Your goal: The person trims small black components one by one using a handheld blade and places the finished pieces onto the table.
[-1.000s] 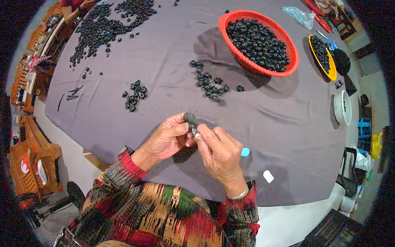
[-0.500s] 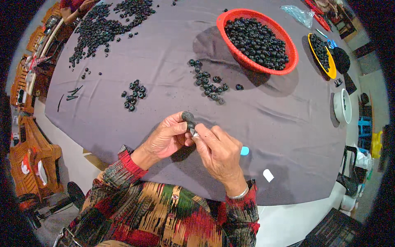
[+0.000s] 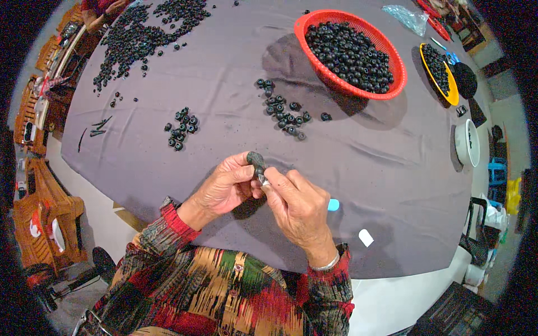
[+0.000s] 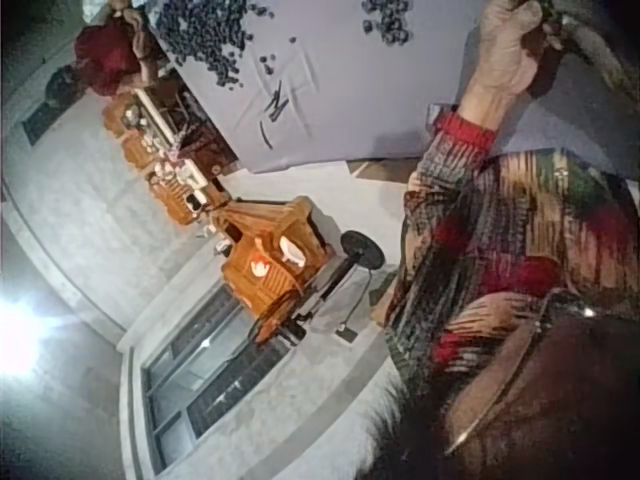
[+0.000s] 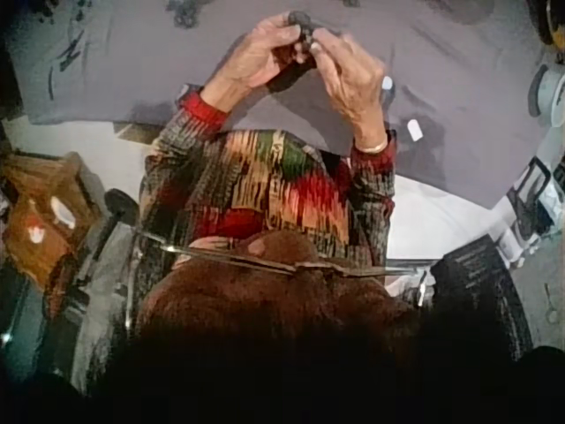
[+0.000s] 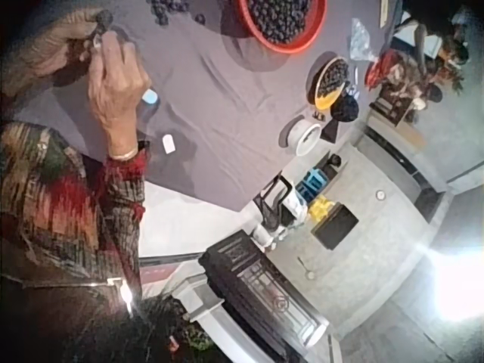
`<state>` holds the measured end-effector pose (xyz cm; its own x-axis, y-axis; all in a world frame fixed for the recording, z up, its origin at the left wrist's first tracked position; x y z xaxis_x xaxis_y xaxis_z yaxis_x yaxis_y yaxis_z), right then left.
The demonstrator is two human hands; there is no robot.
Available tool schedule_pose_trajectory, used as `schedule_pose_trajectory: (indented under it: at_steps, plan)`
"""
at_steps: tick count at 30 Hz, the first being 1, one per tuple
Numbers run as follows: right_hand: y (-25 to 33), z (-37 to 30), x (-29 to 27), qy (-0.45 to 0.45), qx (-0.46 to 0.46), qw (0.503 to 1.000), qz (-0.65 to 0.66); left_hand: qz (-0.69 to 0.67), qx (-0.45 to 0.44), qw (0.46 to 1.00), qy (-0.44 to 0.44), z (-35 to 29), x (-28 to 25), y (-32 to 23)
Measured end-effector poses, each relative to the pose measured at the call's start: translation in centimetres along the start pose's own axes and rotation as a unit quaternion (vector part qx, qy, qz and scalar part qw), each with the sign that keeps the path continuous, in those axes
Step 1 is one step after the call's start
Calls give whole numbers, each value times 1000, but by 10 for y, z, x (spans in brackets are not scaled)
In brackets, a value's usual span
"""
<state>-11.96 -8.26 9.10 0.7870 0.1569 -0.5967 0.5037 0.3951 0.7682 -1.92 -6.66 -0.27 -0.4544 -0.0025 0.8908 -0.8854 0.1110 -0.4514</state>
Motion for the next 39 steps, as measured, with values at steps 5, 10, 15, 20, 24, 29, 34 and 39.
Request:
schedule_pose_trajectory:
  at_steps: [5,10,15,20,24,29,34,39]
  plan:
    - [0,0,1,10,3,1000,-4,11,16,1000,0,0,-4,-2]
    - [-1,3,5,10,16,1000,-18,53,33,998,2,2,-6,-7]
    - [-6,3,8,-4,33,999,-9,100,65,993,-13,3,-13,-11]
    - [-10,4,17,-22,55,998,31,120,109,986,-34,4,-19,-15]
    - [-16,3,21,-9,94,995,18,120,118,985,-30,4,-15,-15]
    - [-18,6,22,-13,109,994,15,84,107,990,-34,6,-12,-11]
    - [-19,7,16,-15,128,988,81,81,76,993,-41,6,-10,-3]
    - [-29,11,-1,-40,110,993,3,45,44,997,-39,6,-11,1]
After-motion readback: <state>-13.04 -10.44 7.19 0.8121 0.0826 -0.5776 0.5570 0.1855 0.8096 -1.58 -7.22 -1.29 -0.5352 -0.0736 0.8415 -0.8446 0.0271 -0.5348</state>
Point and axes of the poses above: each hand's wrist, its own z-axis towards the middle knuckle, its own x-axis out of the palm, y = z × x, the point moved 9 cm from there along z, towards the middle knuckle, and after that the axes turned 15 degrees about x, right-handed, at the moved point
